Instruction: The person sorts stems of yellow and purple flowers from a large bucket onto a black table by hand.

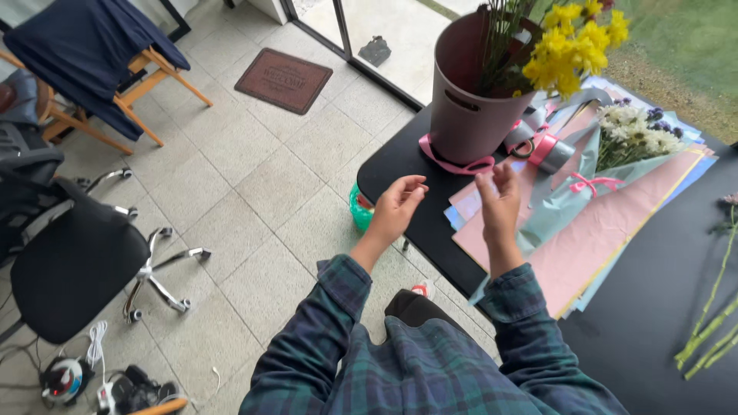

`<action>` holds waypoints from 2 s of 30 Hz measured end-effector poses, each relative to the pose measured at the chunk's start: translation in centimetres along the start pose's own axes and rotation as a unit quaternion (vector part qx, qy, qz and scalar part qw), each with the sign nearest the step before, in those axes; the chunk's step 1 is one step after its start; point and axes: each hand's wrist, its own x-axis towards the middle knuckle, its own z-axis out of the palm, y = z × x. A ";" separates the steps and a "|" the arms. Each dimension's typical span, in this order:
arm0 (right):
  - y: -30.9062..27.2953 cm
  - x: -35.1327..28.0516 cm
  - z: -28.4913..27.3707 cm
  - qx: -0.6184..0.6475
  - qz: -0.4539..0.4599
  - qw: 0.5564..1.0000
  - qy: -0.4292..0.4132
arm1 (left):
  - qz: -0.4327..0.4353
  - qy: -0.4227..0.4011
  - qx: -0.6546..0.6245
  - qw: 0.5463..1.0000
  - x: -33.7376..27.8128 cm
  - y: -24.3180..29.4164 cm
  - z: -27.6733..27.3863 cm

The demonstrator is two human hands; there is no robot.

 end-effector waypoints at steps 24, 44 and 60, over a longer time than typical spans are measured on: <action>-0.8 21.1 5.2 -0.155 -0.026 0.968 0.197 | 0.062 -0.338 0.050 0.938 32.3 1.8 4.8; -2.4 17.9 9.4 -0.429 -0.177 0.869 0.170 | 0.086 -0.540 0.155 0.823 38.6 2.0 7.8; -3.5 16.5 8.2 -0.363 0.031 0.899 0.245 | 0.100 -0.326 0.383 0.859 42.6 -5.9 8.8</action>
